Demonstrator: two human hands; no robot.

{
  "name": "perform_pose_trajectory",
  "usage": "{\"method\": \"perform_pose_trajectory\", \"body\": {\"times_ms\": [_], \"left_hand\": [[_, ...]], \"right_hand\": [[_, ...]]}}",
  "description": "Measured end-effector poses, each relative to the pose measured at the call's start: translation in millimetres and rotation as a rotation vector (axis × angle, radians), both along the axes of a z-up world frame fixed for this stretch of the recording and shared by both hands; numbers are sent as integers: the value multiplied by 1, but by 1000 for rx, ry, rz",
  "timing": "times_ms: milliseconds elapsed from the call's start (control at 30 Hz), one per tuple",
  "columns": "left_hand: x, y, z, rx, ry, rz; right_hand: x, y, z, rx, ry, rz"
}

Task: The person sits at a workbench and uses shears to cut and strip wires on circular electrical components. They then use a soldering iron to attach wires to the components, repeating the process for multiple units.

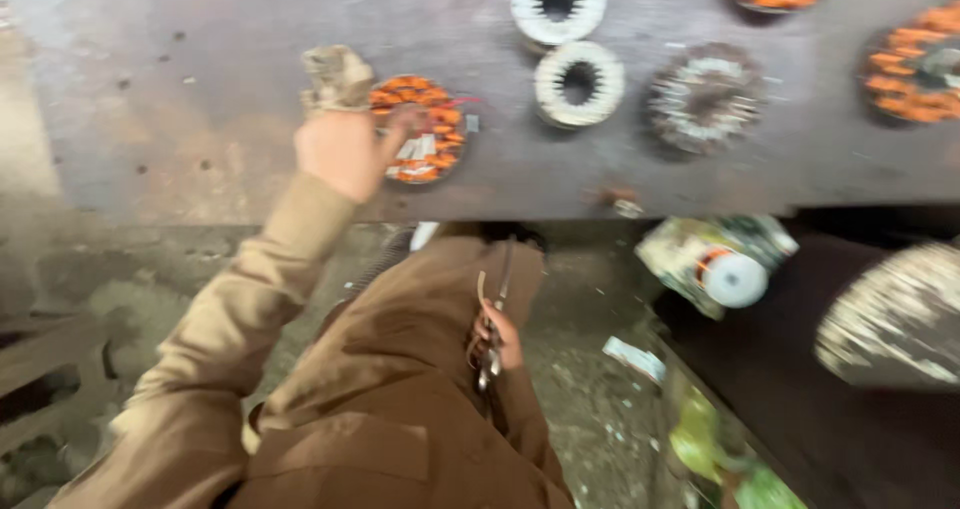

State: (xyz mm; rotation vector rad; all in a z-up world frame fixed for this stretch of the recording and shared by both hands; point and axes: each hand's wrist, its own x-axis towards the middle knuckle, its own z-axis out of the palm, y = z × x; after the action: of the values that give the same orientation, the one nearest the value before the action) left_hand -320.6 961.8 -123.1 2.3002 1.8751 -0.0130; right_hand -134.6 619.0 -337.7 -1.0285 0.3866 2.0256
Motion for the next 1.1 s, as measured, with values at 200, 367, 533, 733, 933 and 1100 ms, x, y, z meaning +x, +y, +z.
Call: {"method": "perform_pose_trajectory", "body": {"times_ms": [200, 367, 533, 733, 933, 1100], "left_hand": [[-3, 3, -18, 82, -200, -120], [-24, 1, -39, 224, -439, -408], [-40, -10, -68, 189, -644, -455], [-66, -29, -110, 262, -740, -505], [-55, -56, -128, 369, -655, -501], [-55, -59, -138, 493, -793, -597]], "right_hand": [[-23, 7, -26, 50, 105, -159], [-28, 9, -38, 90, 222, -297], [-37, 2, -35, 187, 128, -316], [-33, -38, -32, 179, -23, -421], [-59, -87, -35, 483, -399, -192], [-109, -101, -29, 601, -850, 241]]}}
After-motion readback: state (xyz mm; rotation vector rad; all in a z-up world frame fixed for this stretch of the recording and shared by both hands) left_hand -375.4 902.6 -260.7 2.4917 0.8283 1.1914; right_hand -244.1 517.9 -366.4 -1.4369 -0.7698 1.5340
